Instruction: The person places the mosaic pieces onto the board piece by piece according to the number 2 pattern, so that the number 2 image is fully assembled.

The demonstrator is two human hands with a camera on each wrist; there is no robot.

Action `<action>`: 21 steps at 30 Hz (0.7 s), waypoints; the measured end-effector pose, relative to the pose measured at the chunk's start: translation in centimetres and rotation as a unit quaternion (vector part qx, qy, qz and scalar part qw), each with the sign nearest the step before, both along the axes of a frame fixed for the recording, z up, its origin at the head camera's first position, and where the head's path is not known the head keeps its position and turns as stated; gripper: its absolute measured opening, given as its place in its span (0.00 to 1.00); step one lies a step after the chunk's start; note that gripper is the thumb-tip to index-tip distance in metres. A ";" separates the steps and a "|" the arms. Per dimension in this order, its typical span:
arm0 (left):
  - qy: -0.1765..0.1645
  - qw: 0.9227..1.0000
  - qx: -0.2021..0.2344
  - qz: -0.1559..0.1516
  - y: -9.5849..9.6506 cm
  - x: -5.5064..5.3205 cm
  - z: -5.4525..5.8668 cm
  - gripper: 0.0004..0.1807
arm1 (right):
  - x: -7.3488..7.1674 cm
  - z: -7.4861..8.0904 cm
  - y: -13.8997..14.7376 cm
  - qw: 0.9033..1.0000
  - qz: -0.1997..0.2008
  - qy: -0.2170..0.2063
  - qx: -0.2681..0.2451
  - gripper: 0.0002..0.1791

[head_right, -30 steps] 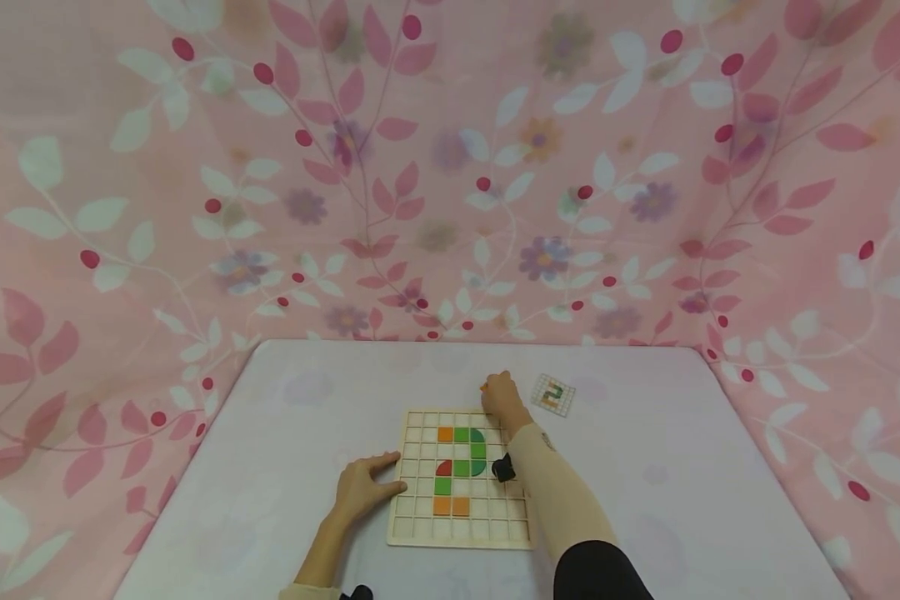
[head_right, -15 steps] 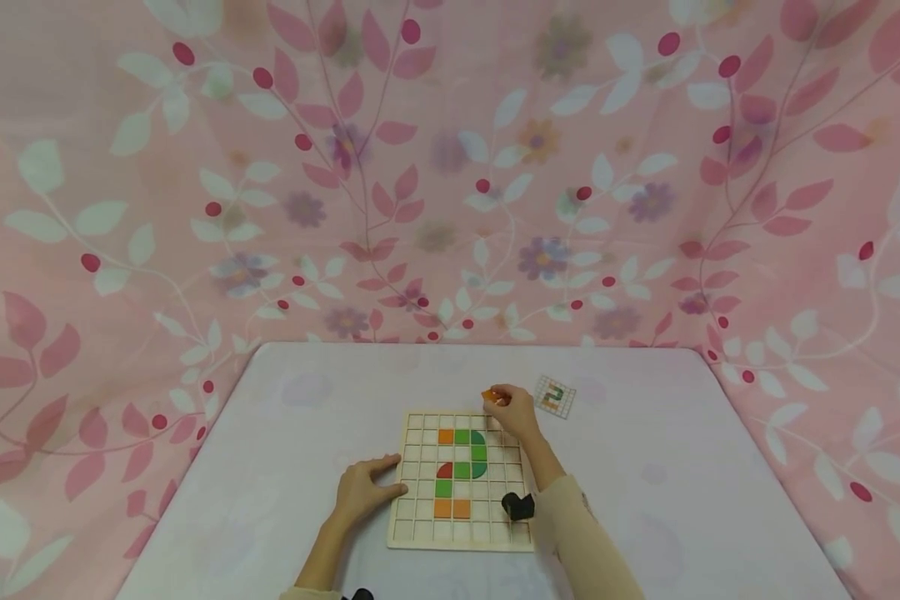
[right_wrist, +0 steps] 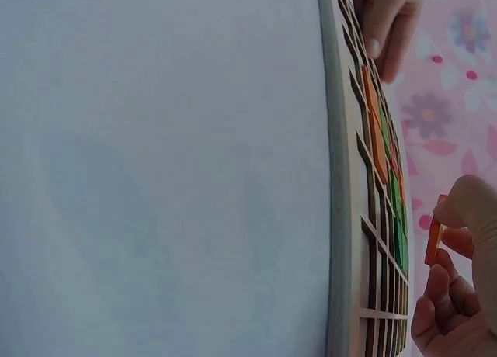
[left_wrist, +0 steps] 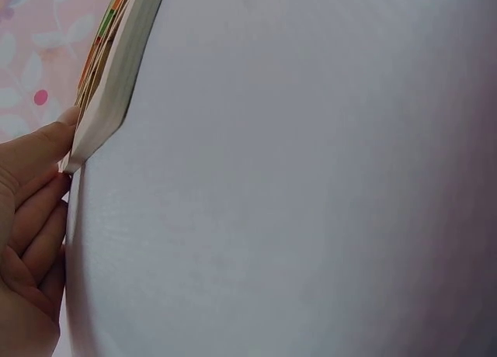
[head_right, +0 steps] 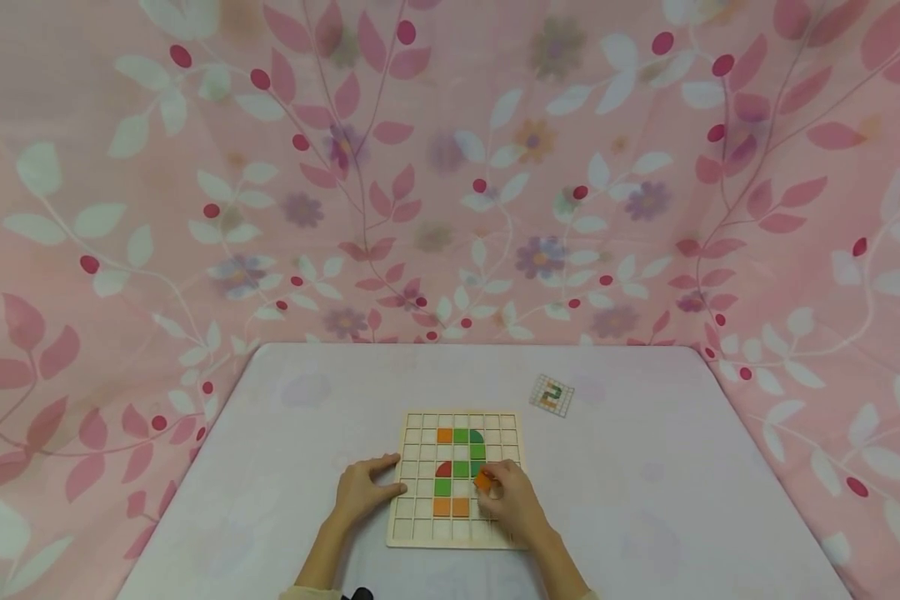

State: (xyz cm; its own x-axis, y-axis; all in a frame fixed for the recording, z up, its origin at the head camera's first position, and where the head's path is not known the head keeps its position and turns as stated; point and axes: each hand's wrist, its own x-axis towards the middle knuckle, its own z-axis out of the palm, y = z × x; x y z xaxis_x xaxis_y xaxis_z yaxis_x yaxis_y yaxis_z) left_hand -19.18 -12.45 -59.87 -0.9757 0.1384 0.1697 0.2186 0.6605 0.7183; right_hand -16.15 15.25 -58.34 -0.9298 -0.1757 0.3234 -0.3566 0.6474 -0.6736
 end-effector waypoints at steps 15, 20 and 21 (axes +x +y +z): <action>-0.014 1.000 0.005 -0.001 0.2 0.0 0.1 0.29 | 1.7 -1.8 -2.4 0.980 0.029 0.158 0.118 0.11; -0.005 1.000 0.000 -0.003 0.0 0.1 0.0 0.29 | 2.4 -2.1 -3.0 0.983 0.001 0.148 0.107 0.09; -0.005 1.000 -0.001 -0.003 0.0 0.1 0.0 0.29 | 2.5 -2.2 -3.1 0.984 -0.008 0.144 0.105 0.10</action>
